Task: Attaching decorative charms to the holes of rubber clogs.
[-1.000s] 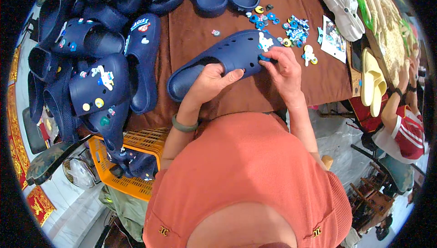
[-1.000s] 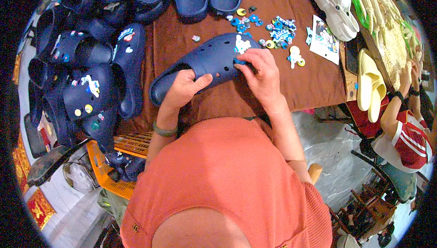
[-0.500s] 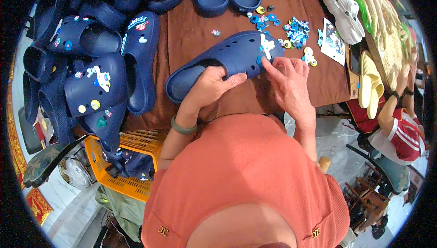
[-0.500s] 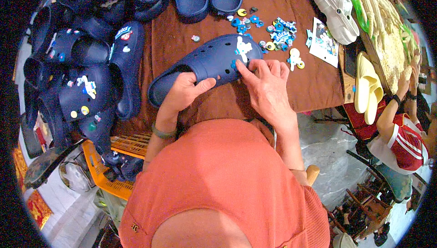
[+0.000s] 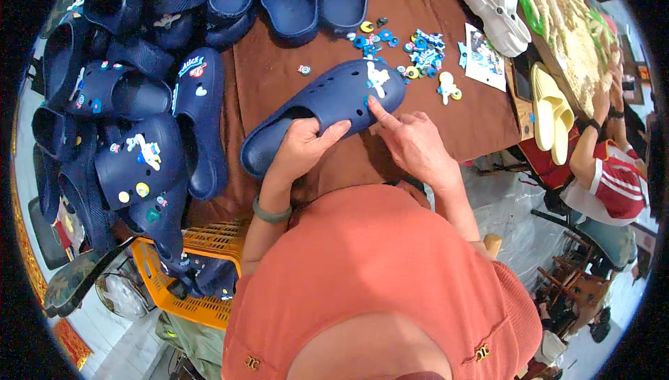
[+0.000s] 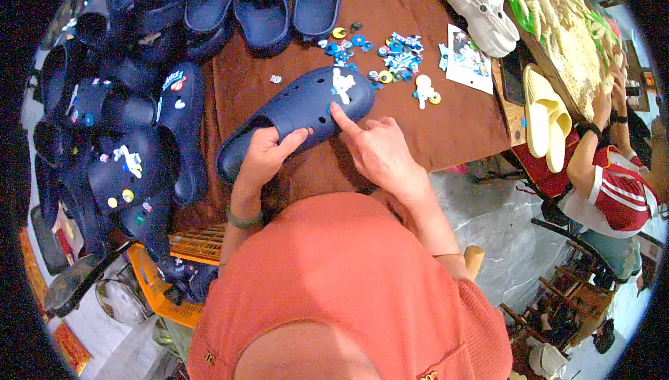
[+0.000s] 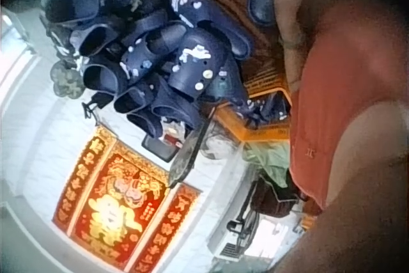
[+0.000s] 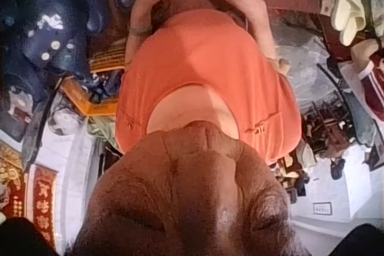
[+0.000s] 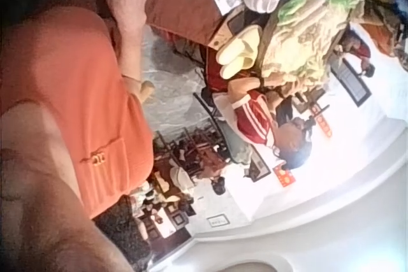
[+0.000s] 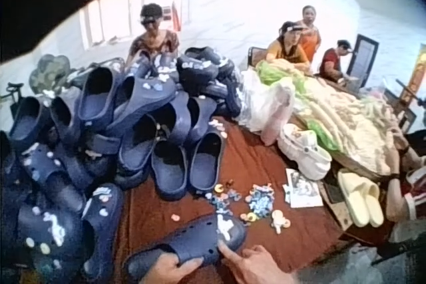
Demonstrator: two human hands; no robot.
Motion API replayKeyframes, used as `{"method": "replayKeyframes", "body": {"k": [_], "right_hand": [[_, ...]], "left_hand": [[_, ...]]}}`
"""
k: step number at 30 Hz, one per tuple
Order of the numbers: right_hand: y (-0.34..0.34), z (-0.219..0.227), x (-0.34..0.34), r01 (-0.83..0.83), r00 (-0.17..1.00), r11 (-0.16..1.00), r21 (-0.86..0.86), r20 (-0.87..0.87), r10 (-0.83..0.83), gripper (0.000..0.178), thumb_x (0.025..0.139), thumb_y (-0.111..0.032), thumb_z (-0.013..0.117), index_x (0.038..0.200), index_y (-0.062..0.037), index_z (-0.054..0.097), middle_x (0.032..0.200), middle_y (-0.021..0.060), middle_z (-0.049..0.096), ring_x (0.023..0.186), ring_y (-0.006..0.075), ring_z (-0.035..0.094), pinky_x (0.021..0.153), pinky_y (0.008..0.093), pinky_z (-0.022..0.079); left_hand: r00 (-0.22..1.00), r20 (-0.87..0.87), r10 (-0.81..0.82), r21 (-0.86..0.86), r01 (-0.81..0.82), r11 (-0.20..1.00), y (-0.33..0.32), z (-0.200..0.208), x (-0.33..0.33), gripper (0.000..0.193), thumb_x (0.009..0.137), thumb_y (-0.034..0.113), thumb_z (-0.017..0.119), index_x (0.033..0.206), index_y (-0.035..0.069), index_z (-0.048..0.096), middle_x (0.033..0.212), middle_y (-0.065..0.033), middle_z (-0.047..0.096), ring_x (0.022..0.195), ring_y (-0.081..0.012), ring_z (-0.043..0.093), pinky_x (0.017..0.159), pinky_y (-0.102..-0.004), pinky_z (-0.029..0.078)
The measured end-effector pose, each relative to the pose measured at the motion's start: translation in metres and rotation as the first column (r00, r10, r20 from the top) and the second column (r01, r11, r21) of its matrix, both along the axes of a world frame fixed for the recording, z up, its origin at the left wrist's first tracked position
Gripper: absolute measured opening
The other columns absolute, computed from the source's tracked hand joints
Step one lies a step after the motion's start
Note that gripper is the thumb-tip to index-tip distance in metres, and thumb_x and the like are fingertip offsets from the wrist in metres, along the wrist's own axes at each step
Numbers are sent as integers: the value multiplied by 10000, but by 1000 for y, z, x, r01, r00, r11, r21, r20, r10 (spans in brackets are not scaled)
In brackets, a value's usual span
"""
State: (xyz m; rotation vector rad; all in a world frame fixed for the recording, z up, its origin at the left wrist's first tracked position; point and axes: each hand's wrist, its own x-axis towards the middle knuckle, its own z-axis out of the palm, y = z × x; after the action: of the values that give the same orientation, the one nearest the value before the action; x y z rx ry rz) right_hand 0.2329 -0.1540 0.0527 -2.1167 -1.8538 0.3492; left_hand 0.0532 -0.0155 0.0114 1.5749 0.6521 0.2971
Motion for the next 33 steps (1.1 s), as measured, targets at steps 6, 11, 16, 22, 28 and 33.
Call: {"method": "replayKeyframes", "body": {"k": [6,11,16,22,28,33], "right_hand": [[6,-5,15,99,966,980,175,-252,-53,246,828,-176,660,1068,-132,698,655,117,583,637,296,560,658,414,409],[16,-15,20,158,962,931,330,-263,-70,163,754,-182,730,911,-137,730,648,58,579,674,248,553,622,391,400],[28,-14,25,190,960,916,352,-264,-97,200,649,-202,788,729,-102,635,664,67,557,701,257,553,640,396,405],[30,-25,37,224,905,932,285,-416,-90,212,675,-212,788,754,-87,636,696,70,581,694,237,561,663,376,415],[1,-48,89,527,848,737,423,-200,-491,75,787,-174,691,832,-114,681,823,34,645,808,216,582,800,385,378],[1,-75,107,440,878,780,445,-30,-478,155,792,-212,696,942,-178,679,911,4,618,911,200,538,871,420,304]], "left_hand": [[992,127,0,156,-20,988,-5,1,3,254,888,211,634,802,-28,637,545,-13,434,533,-58,392,465,-277,333],[990,140,-16,244,-19,970,-7,1,3,282,882,217,635,748,-31,610,530,-56,412,496,-87,389,454,-297,328],[987,151,-54,389,-9,921,-7,-6,2,313,879,205,637,683,-31,578,514,-78,391,472,-90,379,442,-299,312],[987,154,39,197,-69,978,-6,-1,3,286,865,155,657,659,-30,584,510,-10,417,494,-49,370,438,-280,297],[997,-20,74,123,-71,990,-2,-5,-2,205,879,147,628,932,-39,695,889,-39,693,824,-118,622,793,-267,475],[999,10,42,129,-43,991,0,6,2,183,862,138,648,931,-22,703,889,-35,693,823,-114,619,786,-263,475]]}}
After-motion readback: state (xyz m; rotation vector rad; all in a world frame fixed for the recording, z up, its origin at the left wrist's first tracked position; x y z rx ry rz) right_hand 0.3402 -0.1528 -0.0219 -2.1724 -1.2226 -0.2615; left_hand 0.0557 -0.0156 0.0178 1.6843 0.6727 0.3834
